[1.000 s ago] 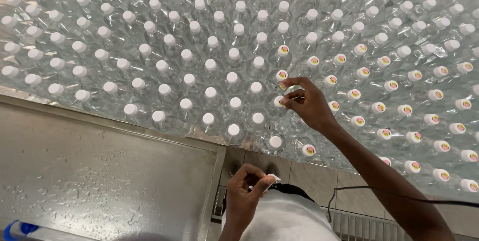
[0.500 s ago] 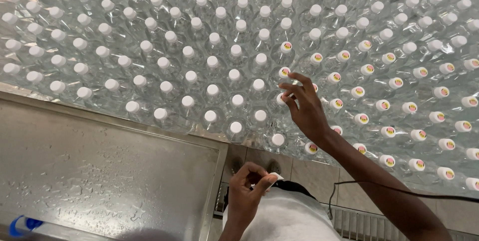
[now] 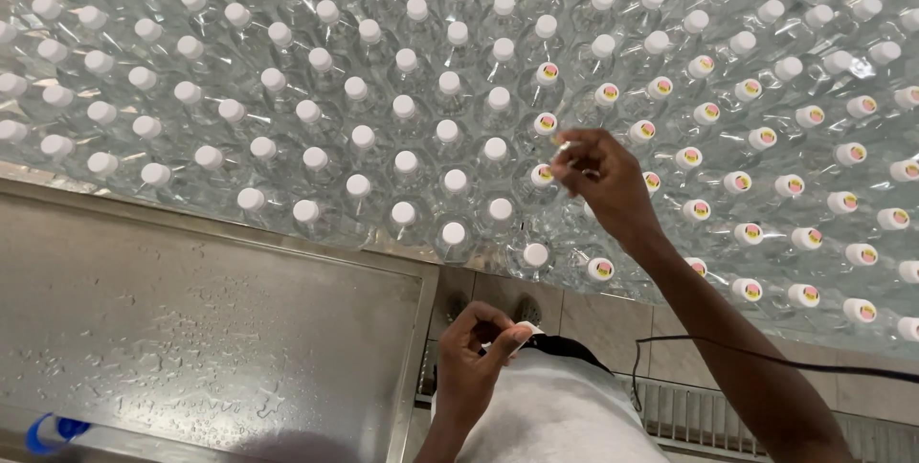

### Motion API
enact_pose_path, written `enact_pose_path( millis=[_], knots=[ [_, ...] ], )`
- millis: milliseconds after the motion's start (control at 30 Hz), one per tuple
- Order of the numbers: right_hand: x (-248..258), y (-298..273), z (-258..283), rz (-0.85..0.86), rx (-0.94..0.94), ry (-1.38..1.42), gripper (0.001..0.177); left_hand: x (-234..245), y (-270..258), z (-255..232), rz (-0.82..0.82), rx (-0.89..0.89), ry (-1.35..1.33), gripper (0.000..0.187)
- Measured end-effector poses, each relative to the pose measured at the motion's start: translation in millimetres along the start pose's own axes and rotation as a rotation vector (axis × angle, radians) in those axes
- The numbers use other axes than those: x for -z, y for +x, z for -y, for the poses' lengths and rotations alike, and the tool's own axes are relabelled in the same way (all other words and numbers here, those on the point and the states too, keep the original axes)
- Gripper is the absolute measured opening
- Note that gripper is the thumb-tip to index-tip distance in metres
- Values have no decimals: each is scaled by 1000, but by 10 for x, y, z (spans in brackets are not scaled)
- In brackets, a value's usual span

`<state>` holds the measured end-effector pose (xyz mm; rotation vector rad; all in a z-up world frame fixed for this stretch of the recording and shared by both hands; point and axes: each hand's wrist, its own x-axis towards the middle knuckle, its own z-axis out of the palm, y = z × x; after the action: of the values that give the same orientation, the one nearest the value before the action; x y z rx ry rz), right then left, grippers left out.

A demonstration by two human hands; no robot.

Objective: Applying small circular labels to the caps of bottled water on a production table

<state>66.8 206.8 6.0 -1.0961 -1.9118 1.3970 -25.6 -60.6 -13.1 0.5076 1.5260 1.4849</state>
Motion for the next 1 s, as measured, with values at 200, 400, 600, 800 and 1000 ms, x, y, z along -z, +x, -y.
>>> enact_pose_path(
  millis=[200, 400, 600, 800, 1000],
  knots=[
    [18, -599, 66, 268, -223, -101, 37, 60, 40, -17, -13, 16, 7, 30],
    [-124, -707, -39, 225, -99, -167, 34, 50, 63, -53, 12, -2, 23, 29],
    [-217, -832, -232, 161, 210, -317, 37, 81, 59, -31, -16, 13, 36, 29],
    [-356, -977, -330, 15, 505, -499, 50, 125, 43, 1, -14, -9, 21, 29],
    [-427, -641, -220, 46, 91, -294, 38, 149, 28, 22, -19, -5, 5, 29]
  ],
)
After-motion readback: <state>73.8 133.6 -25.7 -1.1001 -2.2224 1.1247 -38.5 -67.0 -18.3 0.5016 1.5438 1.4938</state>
